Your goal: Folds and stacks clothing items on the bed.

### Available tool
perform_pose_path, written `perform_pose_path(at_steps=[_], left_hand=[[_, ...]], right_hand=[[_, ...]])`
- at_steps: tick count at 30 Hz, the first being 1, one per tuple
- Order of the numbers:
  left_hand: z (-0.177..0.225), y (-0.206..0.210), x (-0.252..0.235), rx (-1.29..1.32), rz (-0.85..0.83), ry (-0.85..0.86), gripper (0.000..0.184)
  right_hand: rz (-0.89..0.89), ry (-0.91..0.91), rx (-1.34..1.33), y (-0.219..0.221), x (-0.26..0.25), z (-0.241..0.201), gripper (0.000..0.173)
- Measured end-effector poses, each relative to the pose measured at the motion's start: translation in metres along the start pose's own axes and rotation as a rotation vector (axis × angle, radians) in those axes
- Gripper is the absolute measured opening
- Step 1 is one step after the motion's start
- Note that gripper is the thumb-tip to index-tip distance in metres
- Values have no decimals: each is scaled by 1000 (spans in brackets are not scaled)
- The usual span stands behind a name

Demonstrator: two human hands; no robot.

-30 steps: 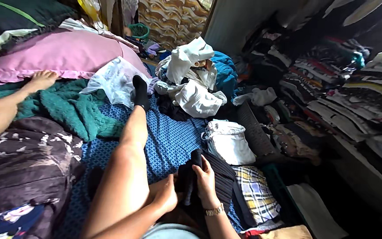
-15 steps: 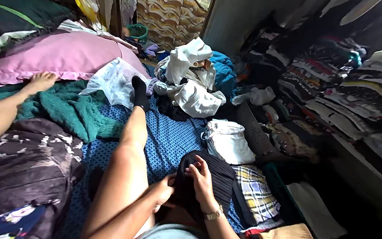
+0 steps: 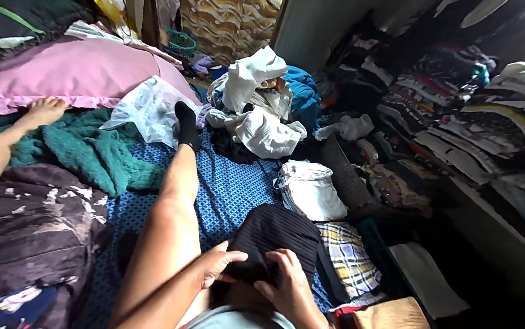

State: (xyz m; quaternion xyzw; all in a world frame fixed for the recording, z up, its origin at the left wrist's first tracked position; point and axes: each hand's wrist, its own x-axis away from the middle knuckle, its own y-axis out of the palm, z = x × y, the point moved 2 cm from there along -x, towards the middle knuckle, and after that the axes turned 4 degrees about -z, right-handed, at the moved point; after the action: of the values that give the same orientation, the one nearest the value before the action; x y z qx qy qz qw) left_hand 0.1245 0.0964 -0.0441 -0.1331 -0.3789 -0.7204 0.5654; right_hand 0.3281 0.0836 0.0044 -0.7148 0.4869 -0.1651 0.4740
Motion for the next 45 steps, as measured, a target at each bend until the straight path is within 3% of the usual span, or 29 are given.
perform_pose_path(at_steps=[2,5,9,13,15,17,19,21,22,23,24,27,30,37,40,42,44,45], left_hand=[[-3,-3,-1,-26,25,-37,52],[12,4,8,-78,47,-75,44],[25,14,20,-153,93,-75,47],[15,10,12,-245,92,-65,54],[12,8,7,-263,104,-69,55],[8,7,3,-372,171,-26,59],[-1,8,0,-726,320,257,62],[-12,22,-7,-1070,403,884,51],[-17,33,-15,-1193,372,1194,43],[-20,47,-21,-1278,275,1391,38],[-22,61,-25,-1334,117,1483,40],[-28,91,-38,-1477,-376,1372,49],[-38,97,-54,-1488,-574,1288,46],[-40,92,-53,-1517,-609,1298,38],[-38,92,-52,-1539,-646,1250,41],[-35,92,-52,-1472,-674,1230,42],[-28,90,-51,-1240,-557,1277,38],[-20,88,-50,-1107,-388,1296,36]], right_hand=[[-43,96,76,-17,13,-3,51],[-334,233,180,-24,34,1,49],[-151,38,216,-14,61,21,20],[-297,147,-66,-33,59,27,12],[-122,219,-236,-44,46,51,12],[110,426,-429,-56,25,84,22],[255,654,-645,-61,4,119,32],[290,775,-853,-62,-13,148,34],[274,788,-935,-61,-17,157,33],[259,786,-989,-61,-19,164,31],[242,769,-1022,-60,-20,169,28],[161,693,-1042,-56,-21,180,14],[57,655,-985,-53,-20,189,14],[171,637,-868,-62,-36,192,10],[39,751,-525,-52,-46,184,14],[45,760,-303,-50,-54,167,23],[222,685,-205,-47,-57,141,31],[316,626,-190,-44,-57,127,38]])
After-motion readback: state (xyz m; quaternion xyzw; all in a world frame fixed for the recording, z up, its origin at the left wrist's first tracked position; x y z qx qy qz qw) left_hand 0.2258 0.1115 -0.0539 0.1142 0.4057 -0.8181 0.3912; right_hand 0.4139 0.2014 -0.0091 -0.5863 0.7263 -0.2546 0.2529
